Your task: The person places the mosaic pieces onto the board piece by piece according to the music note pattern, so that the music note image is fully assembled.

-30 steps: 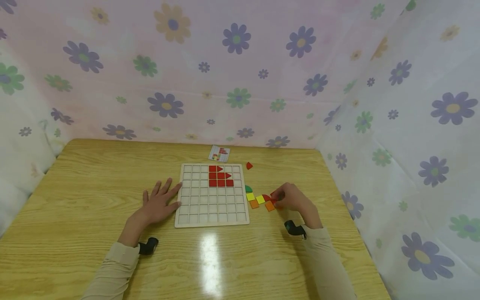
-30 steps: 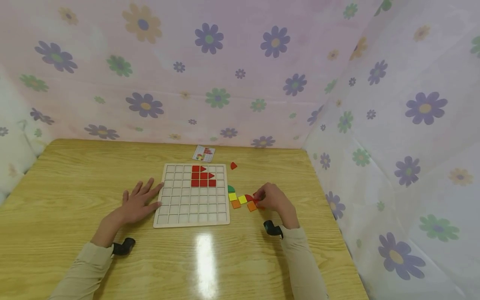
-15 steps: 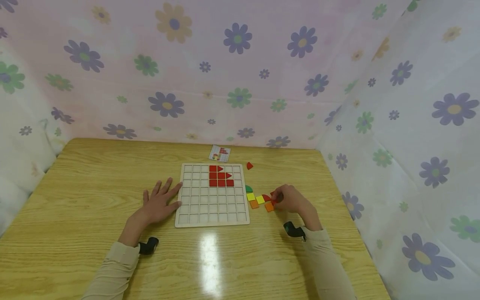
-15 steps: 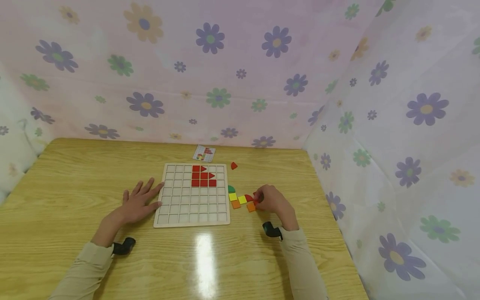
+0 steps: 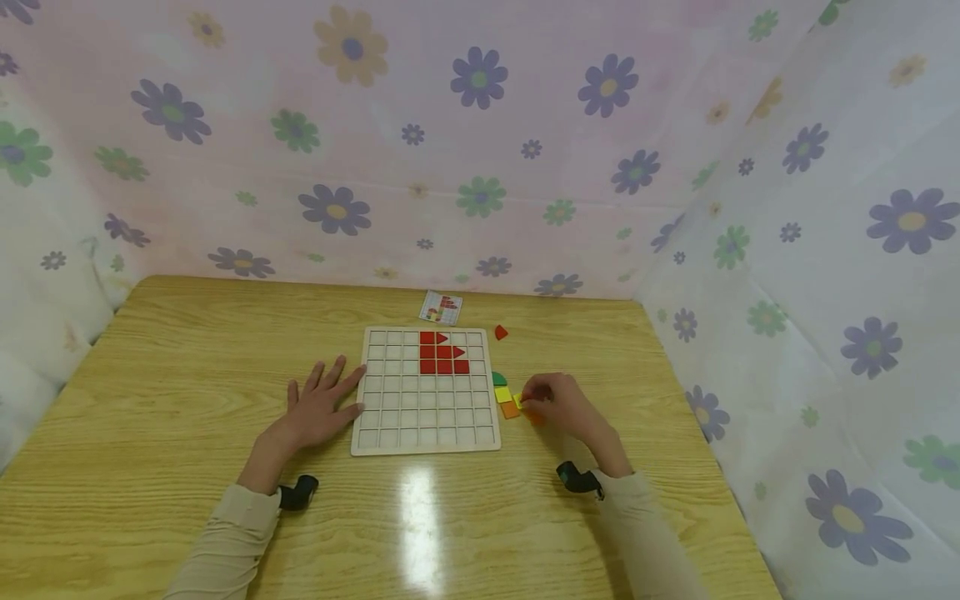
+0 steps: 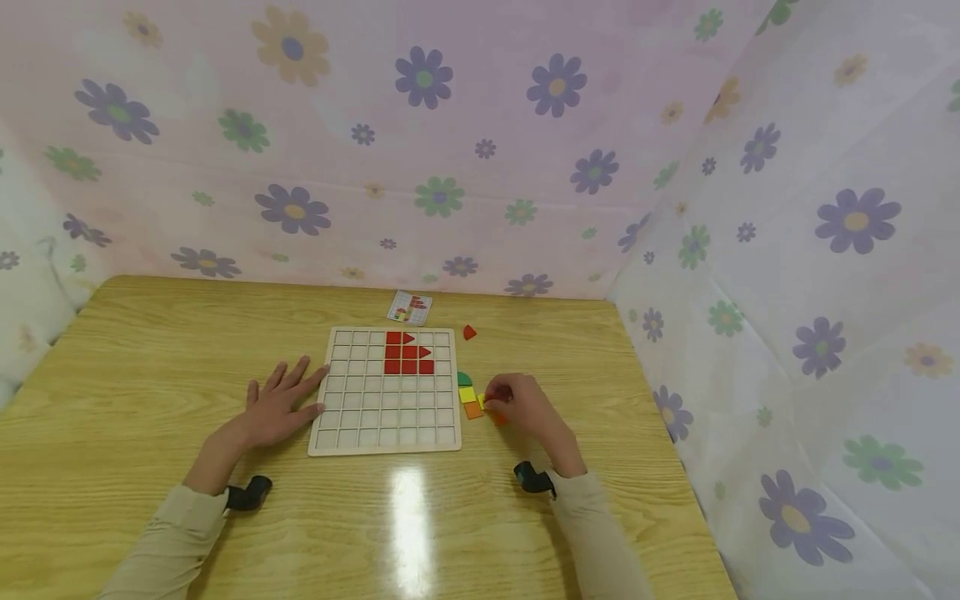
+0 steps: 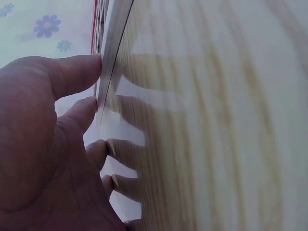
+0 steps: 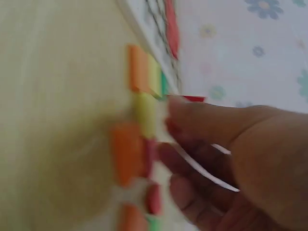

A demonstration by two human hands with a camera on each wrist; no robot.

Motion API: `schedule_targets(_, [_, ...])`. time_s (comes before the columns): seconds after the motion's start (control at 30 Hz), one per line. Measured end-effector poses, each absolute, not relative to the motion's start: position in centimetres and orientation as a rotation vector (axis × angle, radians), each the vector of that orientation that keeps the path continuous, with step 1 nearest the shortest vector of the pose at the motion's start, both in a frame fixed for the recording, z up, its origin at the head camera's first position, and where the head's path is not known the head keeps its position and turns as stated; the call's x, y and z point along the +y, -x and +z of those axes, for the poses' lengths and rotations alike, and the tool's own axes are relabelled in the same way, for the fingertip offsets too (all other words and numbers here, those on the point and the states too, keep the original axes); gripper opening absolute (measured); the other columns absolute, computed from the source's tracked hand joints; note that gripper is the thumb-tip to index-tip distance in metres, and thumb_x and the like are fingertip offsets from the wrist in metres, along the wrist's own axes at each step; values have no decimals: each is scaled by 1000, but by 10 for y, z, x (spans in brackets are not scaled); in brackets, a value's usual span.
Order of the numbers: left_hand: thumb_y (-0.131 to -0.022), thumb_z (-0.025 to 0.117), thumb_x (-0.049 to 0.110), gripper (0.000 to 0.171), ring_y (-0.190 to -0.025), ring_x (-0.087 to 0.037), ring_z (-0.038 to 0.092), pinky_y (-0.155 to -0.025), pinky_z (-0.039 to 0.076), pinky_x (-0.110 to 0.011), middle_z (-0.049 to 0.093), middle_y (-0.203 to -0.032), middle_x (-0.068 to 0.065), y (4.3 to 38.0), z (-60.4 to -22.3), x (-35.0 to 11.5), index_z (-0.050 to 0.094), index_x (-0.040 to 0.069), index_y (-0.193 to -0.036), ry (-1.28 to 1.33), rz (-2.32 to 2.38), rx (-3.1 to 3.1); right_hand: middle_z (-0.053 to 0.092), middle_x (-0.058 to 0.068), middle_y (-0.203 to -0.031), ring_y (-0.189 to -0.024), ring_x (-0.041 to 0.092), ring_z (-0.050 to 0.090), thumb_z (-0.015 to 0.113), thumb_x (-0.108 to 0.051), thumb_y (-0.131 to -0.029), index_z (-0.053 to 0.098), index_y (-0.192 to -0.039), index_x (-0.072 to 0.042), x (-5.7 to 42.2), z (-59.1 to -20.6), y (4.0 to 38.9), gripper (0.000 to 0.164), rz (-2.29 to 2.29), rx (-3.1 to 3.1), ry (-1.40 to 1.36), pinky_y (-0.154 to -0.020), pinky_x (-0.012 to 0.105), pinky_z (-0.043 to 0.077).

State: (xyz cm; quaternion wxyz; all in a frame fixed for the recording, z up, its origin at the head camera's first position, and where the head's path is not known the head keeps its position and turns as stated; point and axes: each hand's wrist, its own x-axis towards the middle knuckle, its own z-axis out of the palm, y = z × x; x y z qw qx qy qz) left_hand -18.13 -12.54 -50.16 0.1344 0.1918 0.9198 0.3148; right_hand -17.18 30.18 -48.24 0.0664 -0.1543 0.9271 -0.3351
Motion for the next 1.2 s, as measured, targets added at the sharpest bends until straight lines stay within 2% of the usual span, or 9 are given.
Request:
schedule_targets(0.13, [-106,55,37,66,-152,-54,-4,-110,-10,-79,9,-168,-26,181,-501,-125,31,8,-161,-554,909,2666,76,12,-104,-90,17,69,69,-2,-96,77,-106,-1,290,-495,171,13,-1207,2791,481,-76,24,55])
schedule_targets(0.2, [-106,55,37,67,-152,-53,-4,-110,-10,-79,9,-168,-26,181,-501,-125,30,9,-161,-552,905,2666,76,13,-103,-86,15,68,70,-2,-95,78,-108,0,284,-500,172,15,-1289,2794,468,-73,22,54])
schedule_targets(0.37, [-106,55,38,67,-152,-53,-4,-110,-10,-79,9,-168,-26,181,-501,-126,31,9,-161,-554,906,2666,76,12,-89,-68,8,58,76,-5,-92,79,-102,0,269,-506,175,12,-1416,2847,437,-61,22,49])
schedule_targets(0.5, [-106,55,38,67,-152,-53,-4,-110,-10,-79,9,-168,-26,181,-502,-126,31,9,-161,-557,912,2669,75,8,-82,-66,7,57,78,-8,-90,80,-95,-3,258,-507,181,7,-1433,2885,362,-59,22,47])
schedule_targets(0.7, [-106,55,37,66,-152,-53,-5,-110,-11,-79,9,-168,-26,181,-502,-126,30,9,-161,-553,902,2666,75,4,-86,-67,14,56,76,-12,-93,82,-97,-9,246,-506,189,7,-1383,2927,246,-57,22,44])
schedule_targets(0.93, [-106,55,37,66,-152,-53,-4,-110,-11,-78,8,-168,-25,182,-502,-126,30,10,-161,-549,893,2665,76,5,-83,-56,14,50,74,-8,-94,82,-94,-8,238,-507,203,7,-1396,2976,251,-50,22,39])
schedule_targets(1.2, [-106,54,36,66,-152,-54,-5,-109,-11,-79,8,-168,-25,183,-504,-126,30,10,-161,-545,883,2667,76,7,-88,-64,14,56,72,-13,-97,81,-97,-7,227,-502,212,11,-1331,2935,193,-59,24,46])
